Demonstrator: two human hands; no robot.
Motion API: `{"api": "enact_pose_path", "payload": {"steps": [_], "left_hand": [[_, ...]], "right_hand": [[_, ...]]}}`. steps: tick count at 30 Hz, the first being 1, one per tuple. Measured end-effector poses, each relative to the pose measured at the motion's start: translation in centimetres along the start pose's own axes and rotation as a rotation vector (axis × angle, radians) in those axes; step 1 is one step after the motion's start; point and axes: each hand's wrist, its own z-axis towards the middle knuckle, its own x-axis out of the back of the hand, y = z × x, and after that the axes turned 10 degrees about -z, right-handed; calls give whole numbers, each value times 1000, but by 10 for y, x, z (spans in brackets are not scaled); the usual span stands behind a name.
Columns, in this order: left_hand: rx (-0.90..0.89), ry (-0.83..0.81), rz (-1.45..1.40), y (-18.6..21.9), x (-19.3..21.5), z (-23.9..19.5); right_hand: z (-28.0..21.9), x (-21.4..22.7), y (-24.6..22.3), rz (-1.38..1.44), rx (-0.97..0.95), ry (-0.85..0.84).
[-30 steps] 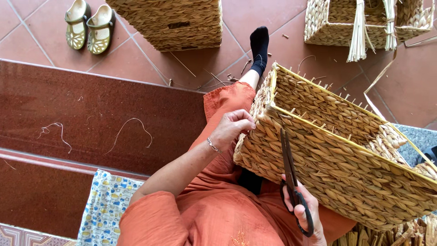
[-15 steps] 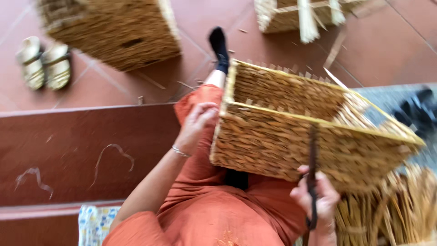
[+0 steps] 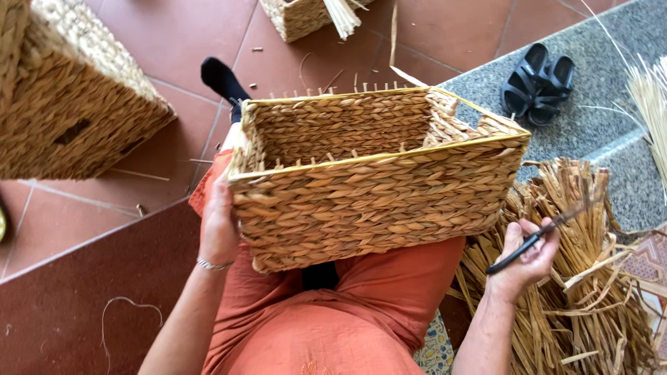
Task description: The person trims the protruding edges of a rectangular woven basket using shears. They rotate the basket to access different sides and cut the excess material flush with the rim.
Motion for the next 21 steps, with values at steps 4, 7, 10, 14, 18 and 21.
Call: {"api": "enact_pose_path", "payload": {"steps": [4,7,10,14,18,21], "left_hand": [[205,159,-128,-3,33,25],[238,269,-11,-12,54,67],[274,224,-112,-20,60,112],[491,33,-280,-27,38,138],[426,-97,-108,-11,22,137],[427,-70,-55,7,16,122]], "right_hand": [[5,-18,1,166,-245,-34],[3,-27,9,252,-302,-58],[5,-37,22,332,-256,-73],[2,-35,40,283,-294,-46],[5,-34,45,354,-295,-65],[5,-32,37,451,-274,-97]]}}
